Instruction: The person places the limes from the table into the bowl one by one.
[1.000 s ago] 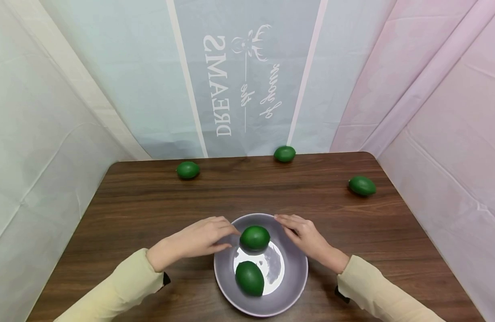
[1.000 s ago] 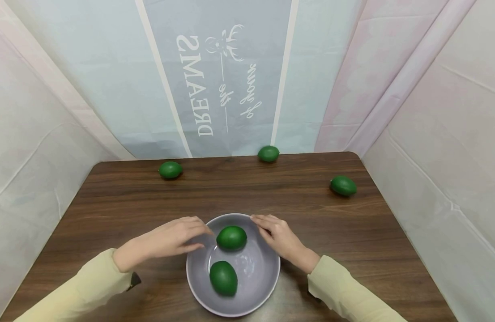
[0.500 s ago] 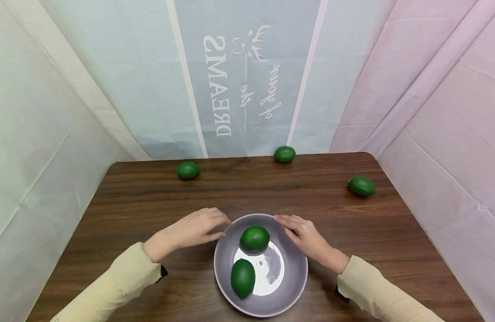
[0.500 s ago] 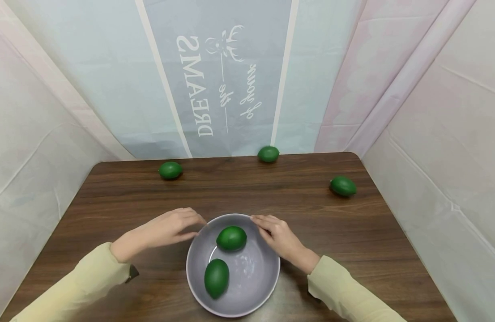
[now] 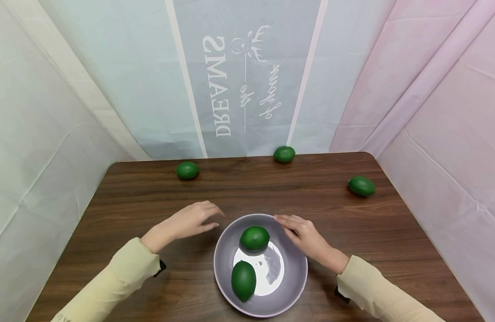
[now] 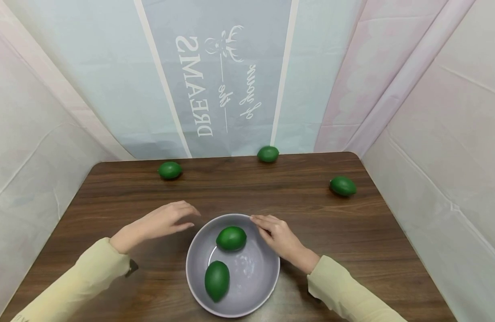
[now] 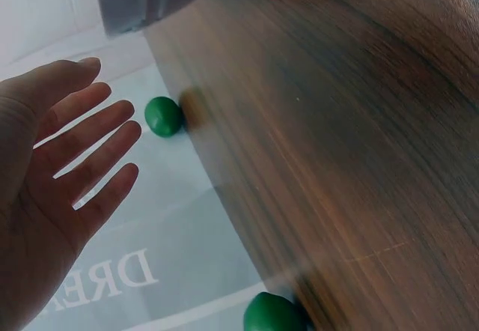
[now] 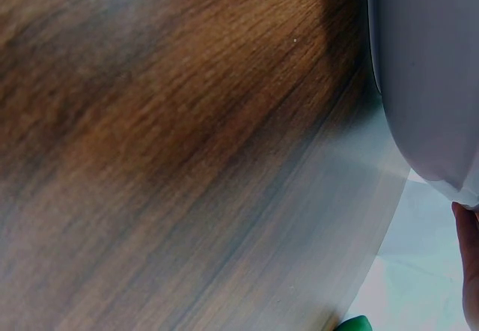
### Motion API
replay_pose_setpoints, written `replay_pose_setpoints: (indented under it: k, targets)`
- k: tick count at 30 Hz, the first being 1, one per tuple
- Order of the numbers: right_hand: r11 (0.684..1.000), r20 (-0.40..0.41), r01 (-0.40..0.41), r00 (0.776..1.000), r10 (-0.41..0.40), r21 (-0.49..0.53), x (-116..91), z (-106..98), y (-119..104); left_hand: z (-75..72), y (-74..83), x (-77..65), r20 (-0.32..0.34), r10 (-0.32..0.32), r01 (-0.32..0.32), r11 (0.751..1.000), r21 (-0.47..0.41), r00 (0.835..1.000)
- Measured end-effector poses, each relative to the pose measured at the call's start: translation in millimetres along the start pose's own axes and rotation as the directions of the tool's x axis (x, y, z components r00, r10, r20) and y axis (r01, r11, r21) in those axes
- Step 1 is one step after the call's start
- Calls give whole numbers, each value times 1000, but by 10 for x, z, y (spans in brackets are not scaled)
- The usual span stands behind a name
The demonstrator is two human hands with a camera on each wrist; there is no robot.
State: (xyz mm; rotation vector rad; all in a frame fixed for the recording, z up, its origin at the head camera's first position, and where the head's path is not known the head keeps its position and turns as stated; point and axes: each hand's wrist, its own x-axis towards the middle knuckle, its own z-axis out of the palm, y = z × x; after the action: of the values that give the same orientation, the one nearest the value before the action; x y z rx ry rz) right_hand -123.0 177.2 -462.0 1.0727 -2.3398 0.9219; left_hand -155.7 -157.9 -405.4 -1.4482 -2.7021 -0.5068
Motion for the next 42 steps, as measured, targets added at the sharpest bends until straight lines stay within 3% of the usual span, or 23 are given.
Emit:
replay_pose_setpoints:
  k: [7,17,36,42]
  targets:
    - [1000,9,-10,1000,10,3,8,-8,-8,5,-111,-6,-13,-17,17,1000,9,1000]
    - [1000,26,-27,999,27,3,13,-15,-20,-8,-225,-28,1,-100,100,995,-1,995]
    - [1000,22,-24,999,24,8,-1,-5,-9,20,-461,-55,10,-261,261,965,-20,965]
    - [999,47,-54,997,53,9,-3,-19,-23,18,-501,-44,-25,-279,279,960,-18,960]
